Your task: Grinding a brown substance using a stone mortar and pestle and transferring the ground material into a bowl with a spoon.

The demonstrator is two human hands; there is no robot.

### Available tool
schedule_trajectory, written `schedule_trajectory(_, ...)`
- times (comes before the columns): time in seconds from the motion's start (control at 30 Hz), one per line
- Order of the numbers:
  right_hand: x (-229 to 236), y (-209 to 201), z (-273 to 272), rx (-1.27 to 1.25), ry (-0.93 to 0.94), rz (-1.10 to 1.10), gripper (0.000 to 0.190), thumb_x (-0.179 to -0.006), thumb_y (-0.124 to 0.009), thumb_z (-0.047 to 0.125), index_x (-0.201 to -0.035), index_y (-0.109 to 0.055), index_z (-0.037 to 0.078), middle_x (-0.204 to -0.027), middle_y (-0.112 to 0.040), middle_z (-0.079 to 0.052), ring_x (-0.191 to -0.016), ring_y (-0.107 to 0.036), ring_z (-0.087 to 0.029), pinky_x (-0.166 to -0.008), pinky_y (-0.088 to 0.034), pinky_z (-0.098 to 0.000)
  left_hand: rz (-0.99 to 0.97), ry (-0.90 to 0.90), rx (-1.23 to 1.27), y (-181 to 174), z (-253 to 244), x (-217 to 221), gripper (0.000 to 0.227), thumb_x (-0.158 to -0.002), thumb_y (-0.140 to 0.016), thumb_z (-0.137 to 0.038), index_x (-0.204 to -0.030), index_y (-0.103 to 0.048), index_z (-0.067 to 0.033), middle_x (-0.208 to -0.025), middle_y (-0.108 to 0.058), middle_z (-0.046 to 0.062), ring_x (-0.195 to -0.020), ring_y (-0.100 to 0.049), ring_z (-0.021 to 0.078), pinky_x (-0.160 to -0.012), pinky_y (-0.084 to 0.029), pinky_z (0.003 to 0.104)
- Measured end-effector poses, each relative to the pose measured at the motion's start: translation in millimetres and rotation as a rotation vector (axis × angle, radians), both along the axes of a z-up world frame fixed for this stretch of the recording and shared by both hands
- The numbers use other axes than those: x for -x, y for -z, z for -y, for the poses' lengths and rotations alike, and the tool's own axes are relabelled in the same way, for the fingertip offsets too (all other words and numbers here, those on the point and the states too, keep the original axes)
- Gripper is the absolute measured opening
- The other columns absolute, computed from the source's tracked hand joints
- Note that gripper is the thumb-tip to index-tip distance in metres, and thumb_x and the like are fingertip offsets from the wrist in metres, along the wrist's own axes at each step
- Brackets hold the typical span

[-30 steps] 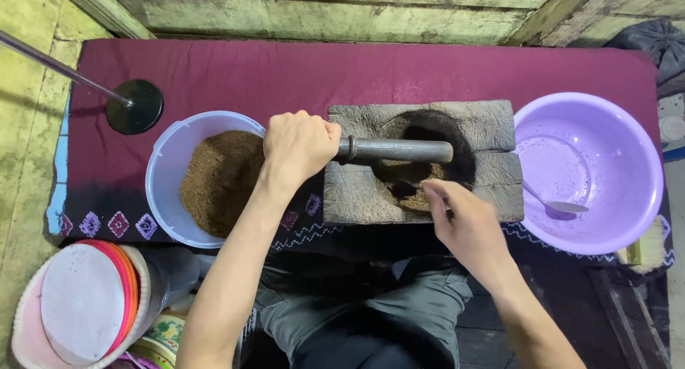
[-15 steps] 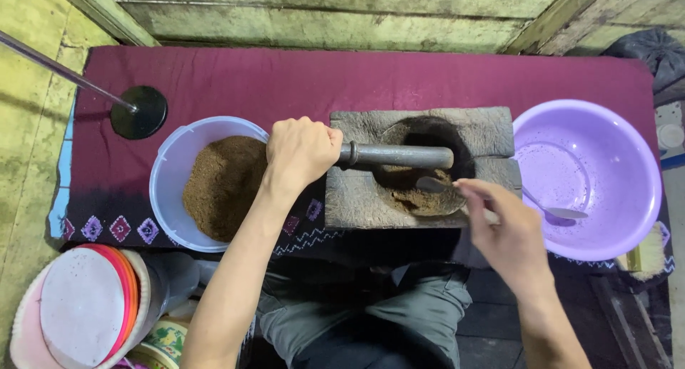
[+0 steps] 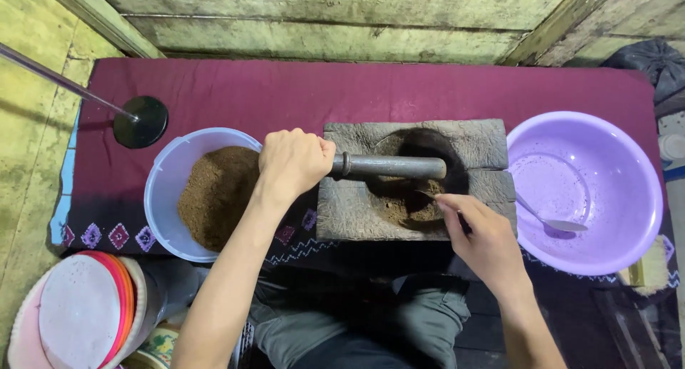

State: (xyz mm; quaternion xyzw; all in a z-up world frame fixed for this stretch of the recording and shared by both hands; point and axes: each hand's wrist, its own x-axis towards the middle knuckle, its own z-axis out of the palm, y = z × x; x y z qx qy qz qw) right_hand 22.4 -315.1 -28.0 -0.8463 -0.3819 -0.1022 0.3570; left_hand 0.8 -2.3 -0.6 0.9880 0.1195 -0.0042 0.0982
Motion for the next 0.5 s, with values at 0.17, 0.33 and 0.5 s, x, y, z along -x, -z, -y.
schedule_trajectory(0.17,-3.7,10.3,-0.6,-0.159,0.085,-0.032,0.039,-0.093,-0.071,-0.008,-0.130,-0.066,0.002,-0.102,-0.075,-0.009,-0.093,-0.074,-0.027,-0.084,-0.059,-0.0357,-0.031,-0.023,-0.044,-6.7,6.3,0.0,0.056,-0.091,-0.034,-0.031,-0.075,-0.076,0.0025,-0.073,-0.072,0.025,-0.081,-0.072,0.0467,-0.080,-0.053,0.054)
schedule_trajectory(0.33,-7.0,11.2,-0.3,-0.166,0.120,0.024,0.040,-0.097,-0.067,-0.006,-0.136,-0.064,0.001,-0.100,-0.070,-0.011,-0.093,-0.072,-0.030,-0.087,-0.058,-0.0397,-0.006,-0.022,-0.046,-4.9,6.7,-3.3,0.054,-0.092,-0.036,-0.031,-0.075,-0.076,0.0022,-0.073,-0.071,0.025,-0.081,-0.072,0.0467,-0.081,-0.053,0.053)
schedule_trajectory(0.5,-3.5,-0.3,0.1,0.039,0.190,0.278,0.046,-0.089,-0.079,-0.001,-0.133,-0.065,0.006,-0.129,-0.058,-0.015,-0.119,-0.058,-0.038,-0.101,-0.048,-0.0498,-0.008,-0.029,-0.066,-2.5,6.0,-2.5,0.056,-0.091,-0.035,-0.032,-0.076,-0.076,0.0017,-0.074,-0.072,0.023,-0.081,-0.072,0.0458,-0.080,-0.053,0.053)
